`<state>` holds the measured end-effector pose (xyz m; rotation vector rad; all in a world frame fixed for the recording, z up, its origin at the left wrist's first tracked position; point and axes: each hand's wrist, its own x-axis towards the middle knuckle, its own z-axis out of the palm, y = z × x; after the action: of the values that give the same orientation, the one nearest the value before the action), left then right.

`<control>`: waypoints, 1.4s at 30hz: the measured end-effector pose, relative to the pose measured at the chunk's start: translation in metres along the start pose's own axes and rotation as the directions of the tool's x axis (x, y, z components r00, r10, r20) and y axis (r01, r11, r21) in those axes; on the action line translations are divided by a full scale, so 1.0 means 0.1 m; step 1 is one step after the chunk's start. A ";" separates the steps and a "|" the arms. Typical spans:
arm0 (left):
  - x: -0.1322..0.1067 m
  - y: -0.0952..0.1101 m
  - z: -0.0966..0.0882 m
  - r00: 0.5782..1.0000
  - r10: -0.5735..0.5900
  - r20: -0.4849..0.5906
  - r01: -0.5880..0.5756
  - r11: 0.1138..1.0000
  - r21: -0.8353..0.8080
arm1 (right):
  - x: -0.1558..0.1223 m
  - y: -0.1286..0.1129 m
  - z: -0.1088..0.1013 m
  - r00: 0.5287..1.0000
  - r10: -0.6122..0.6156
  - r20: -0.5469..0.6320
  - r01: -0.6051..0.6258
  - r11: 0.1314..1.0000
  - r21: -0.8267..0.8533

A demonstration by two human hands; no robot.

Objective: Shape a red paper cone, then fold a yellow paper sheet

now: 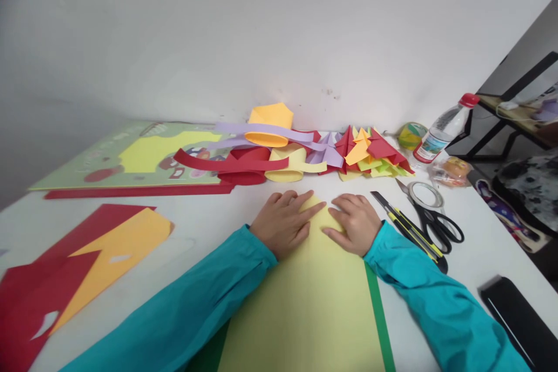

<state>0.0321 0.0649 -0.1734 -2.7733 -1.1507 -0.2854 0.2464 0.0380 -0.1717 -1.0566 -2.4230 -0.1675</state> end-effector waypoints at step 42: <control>0.01 0.01 0.03 0.993 -0.117 0.027 0.117 0.993 -0.008 | -0.01 0.01 0.09 1.000 0.020 0.021 -0.020 1.000 0.021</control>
<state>0.0336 0.0651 -0.1766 -2.7308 -1.3245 -0.2674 0.2443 0.0405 -0.1802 -1.0775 -2.4262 -0.1246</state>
